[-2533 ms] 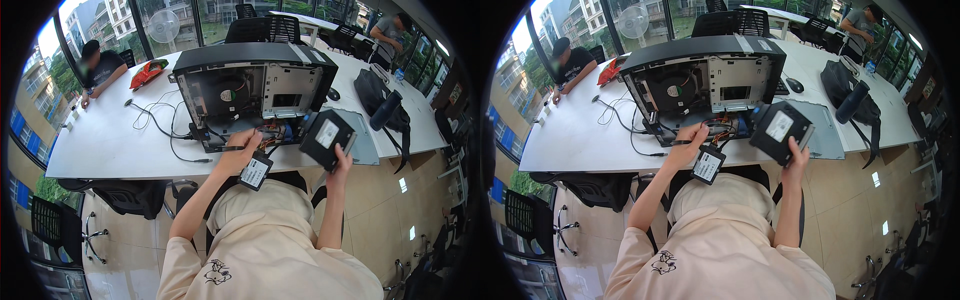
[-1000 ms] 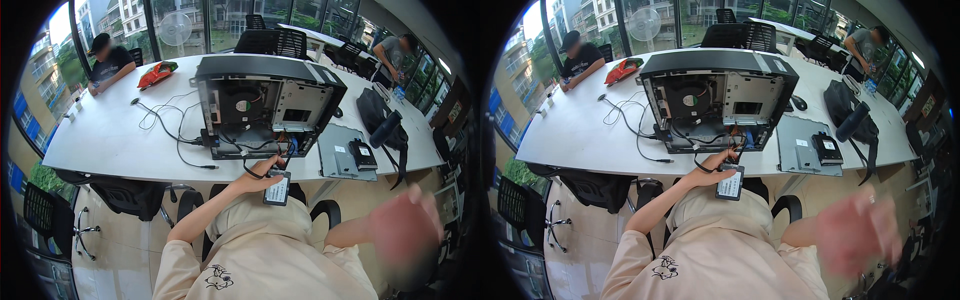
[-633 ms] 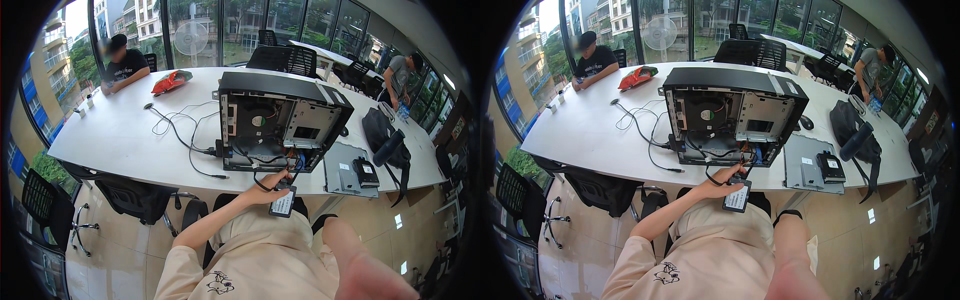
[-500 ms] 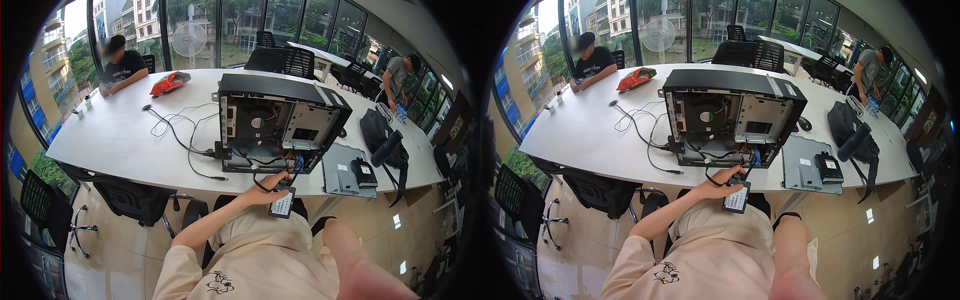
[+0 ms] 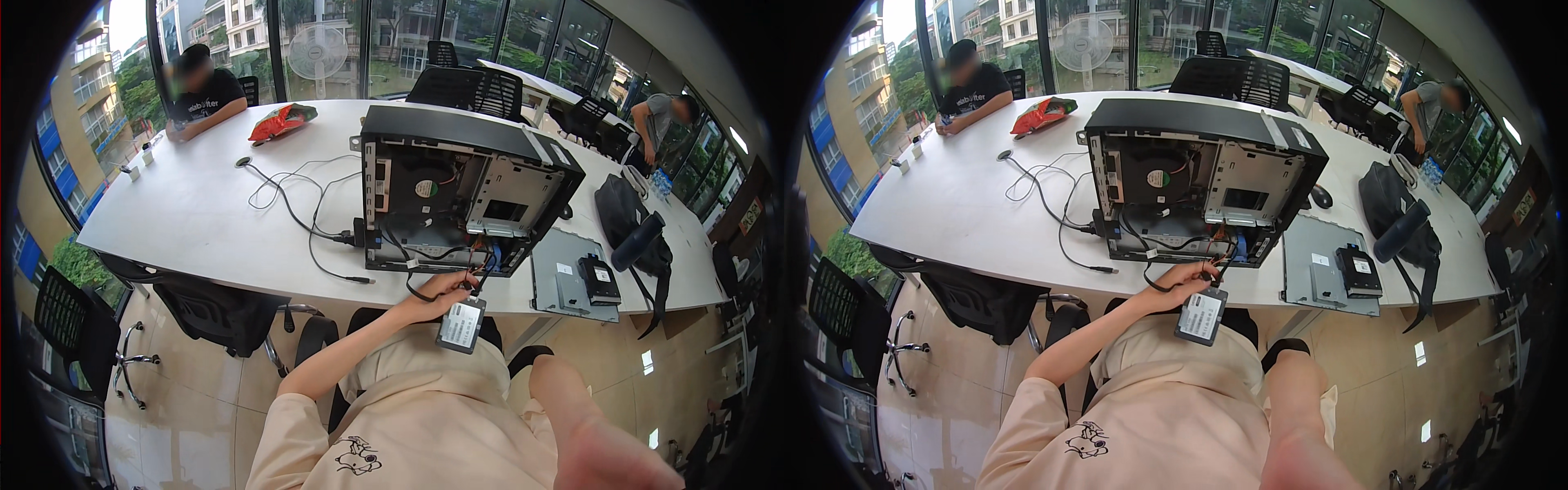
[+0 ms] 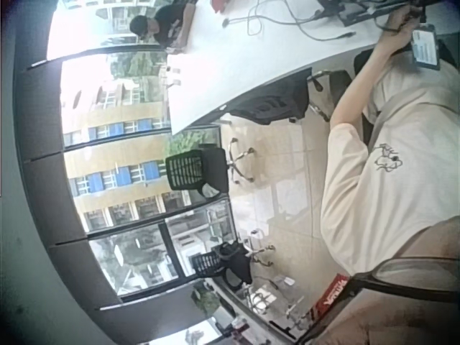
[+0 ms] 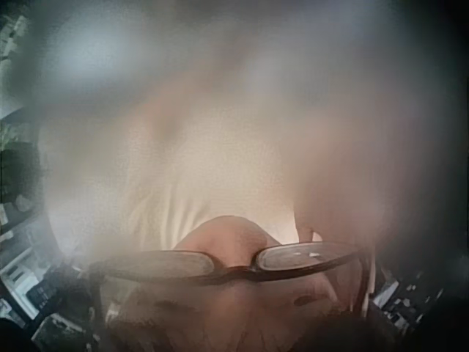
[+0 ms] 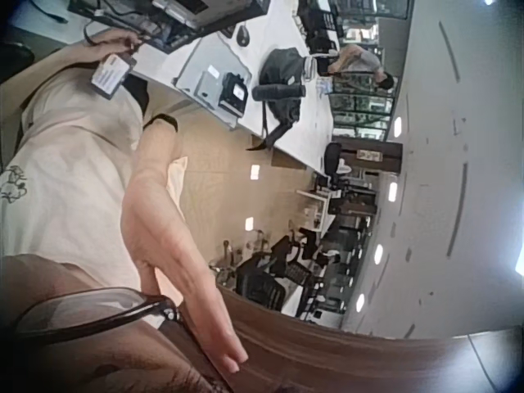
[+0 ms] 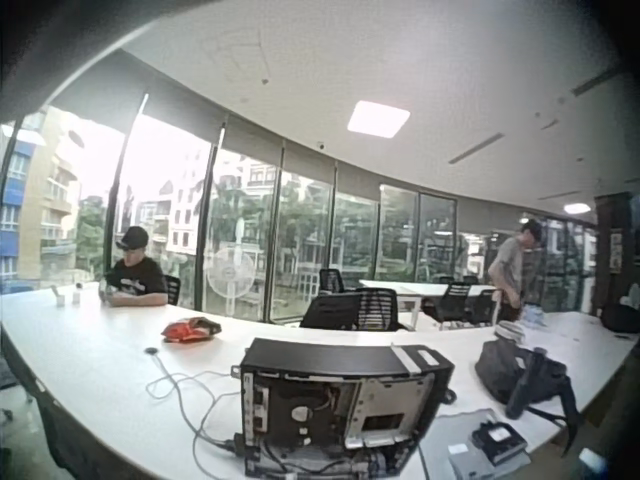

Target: The person removes the side panel of a computer case by hand, disconnects internal cables, and removes the hard drive from the chassis.

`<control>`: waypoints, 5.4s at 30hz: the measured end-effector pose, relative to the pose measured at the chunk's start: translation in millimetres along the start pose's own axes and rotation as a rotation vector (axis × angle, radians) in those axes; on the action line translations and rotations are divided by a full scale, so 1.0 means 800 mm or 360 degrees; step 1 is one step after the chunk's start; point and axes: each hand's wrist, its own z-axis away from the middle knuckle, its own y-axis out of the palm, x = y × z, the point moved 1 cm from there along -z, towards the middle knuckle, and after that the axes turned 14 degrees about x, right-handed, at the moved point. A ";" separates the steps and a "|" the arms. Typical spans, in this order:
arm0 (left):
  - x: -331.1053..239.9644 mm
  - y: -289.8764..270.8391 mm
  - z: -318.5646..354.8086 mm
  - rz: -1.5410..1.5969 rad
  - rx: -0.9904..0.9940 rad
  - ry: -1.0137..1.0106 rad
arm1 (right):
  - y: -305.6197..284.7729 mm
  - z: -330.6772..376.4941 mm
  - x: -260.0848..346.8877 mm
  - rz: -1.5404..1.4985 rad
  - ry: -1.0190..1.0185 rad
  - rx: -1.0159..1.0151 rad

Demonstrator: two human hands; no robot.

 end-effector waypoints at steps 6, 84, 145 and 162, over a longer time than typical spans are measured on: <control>-0.015 0.000 -0.005 0.0112 -0.0033 0.0063 | 0.056 0.109 -0.008 -0.0091 0.0445 -0.0849; -0.016 0.009 -0.017 0.0223 0.0026 0.0016 | 0.098 0.339 -0.003 -0.1744 0.3266 -0.0016; -0.027 0.006 -0.018 -0.0302 -0.0008 -0.0083 | 0.029 0.419 -0.072 -0.0332 0.3096 -0.0840; -0.060 -0.006 0.002 0.0266 0.0267 -0.0287 | 0.144 0.358 -0.091 -0.1313 0.2808 -0.0536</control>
